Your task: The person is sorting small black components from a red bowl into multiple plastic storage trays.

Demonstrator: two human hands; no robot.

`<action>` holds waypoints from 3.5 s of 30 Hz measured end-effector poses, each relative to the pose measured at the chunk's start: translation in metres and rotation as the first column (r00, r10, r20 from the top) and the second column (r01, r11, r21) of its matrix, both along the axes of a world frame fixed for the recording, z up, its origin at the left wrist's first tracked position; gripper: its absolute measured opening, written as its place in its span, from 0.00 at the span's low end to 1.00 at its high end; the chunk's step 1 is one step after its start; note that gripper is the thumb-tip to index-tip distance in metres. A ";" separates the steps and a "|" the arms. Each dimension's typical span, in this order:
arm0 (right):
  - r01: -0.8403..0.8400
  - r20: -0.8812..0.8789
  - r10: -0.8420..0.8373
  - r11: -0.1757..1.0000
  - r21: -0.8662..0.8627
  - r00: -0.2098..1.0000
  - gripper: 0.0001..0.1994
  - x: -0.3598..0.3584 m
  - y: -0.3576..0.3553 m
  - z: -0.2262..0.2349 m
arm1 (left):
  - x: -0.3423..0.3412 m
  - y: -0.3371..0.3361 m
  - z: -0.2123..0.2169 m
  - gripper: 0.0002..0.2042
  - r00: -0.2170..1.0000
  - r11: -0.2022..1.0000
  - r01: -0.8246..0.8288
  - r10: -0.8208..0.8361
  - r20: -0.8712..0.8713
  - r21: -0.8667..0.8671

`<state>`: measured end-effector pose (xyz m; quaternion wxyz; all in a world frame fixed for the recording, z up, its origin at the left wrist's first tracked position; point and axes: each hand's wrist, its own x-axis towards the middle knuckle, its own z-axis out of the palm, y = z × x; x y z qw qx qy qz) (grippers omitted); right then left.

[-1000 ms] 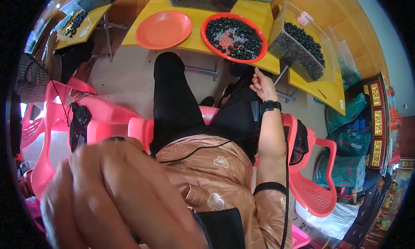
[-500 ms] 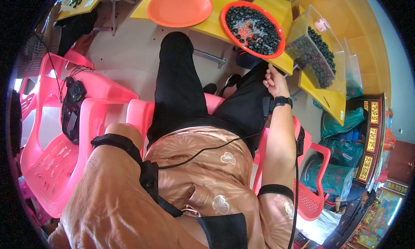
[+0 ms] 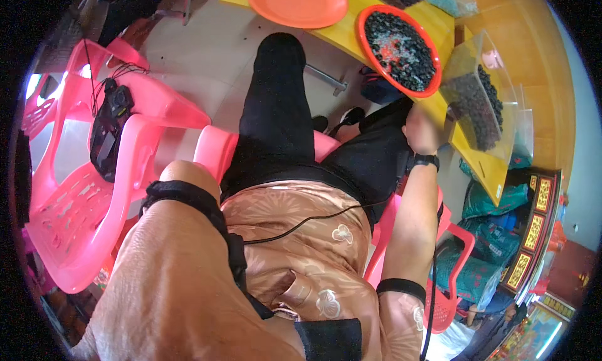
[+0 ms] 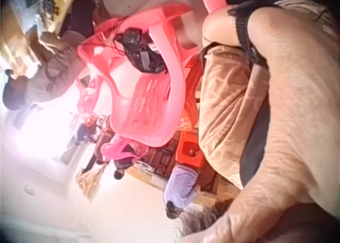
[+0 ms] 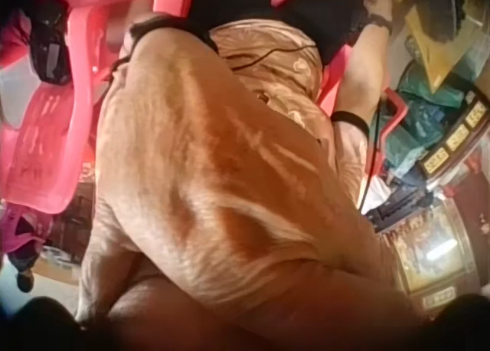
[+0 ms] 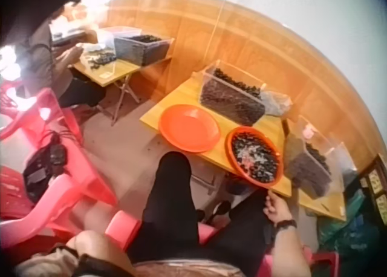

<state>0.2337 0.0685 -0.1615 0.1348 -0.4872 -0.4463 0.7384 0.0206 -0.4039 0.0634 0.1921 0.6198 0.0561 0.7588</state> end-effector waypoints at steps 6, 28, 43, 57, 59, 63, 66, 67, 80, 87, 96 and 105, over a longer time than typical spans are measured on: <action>0.047 0.021 -0.047 0.999 0.009 0.999 0.16 0.003 0.001 0.001 | -0.003 -0.011 0.002 0.37 0.999 1.000 0.004 -0.004 -0.040 -0.003; 0.060 0.027 -0.062 0.996 0.065 0.998 0.15 0.007 -0.006 0.022 | 0.098 0.129 0.052 0.49 0.816 0.785 0.574 -0.521 -0.253 0.234; 0.047 0.016 -0.048 0.997 0.056 0.999 0.16 0.006 -0.006 0.013 | 0.041 0.062 0.028 0.58 0.866 0.876 0.460 -0.406 -0.292 0.148; 0.030 0.030 -0.032 0.997 0.074 0.999 0.16 0.000 -0.013 0.012 | 0.005 0.005 0.036 0.67 0.846 0.918 0.396 -0.361 -0.393 0.010; 0.025 0.041 -0.028 0.996 0.090 0.999 0.16 -0.003 -0.015 0.014 | 0.005 0.005 0.042 0.68 0.830 0.912 0.411 -0.373 -0.415 0.003; 0.038 0.047 -0.043 0.995 0.094 0.998 0.17 -0.006 -0.020 0.020 | 0.002 0.012 0.055 0.70 0.787 0.895 0.446 -0.396 -0.473 -0.007; 0.042 0.049 -0.047 0.994 0.100 0.998 0.17 -0.005 -0.018 0.024 | 0.000 0.019 0.067 0.72 0.746 0.876 0.482 -0.414 -0.522 -0.007; 0.047 0.037 -0.050 0.995 0.091 0.998 0.18 -0.001 -0.016 0.024 | 0.000 0.021 0.071 0.73 0.730 0.869 0.495 -0.420 -0.539 -0.006; 0.051 0.037 -0.055 0.994 0.093 0.998 0.17 0.015 -0.013 0.046 | 0.009 0.039 0.121 0.76 0.657 0.825 0.548 -0.526 -0.541 -0.136; 0.102 0.000 -0.102 0.990 0.094 0.995 0.17 0.022 -0.015 0.050 | 0.007 0.032 0.139 0.56 0.691 0.808 0.537 -0.585 -0.425 -0.240; 0.100 0.040 -0.106 0.985 0.142 0.994 0.16 0.027 -0.020 0.054 | 0.013 0.046 0.133 0.27 0.590 0.954 0.295 -0.137 -0.796 0.055; 0.088 0.015 -0.090 0.989 0.120 0.996 0.18 0.032 -0.007 0.039 | 0.015 0.052 0.159 0.13 0.447 0.624 -0.168 0.738 -0.506 0.763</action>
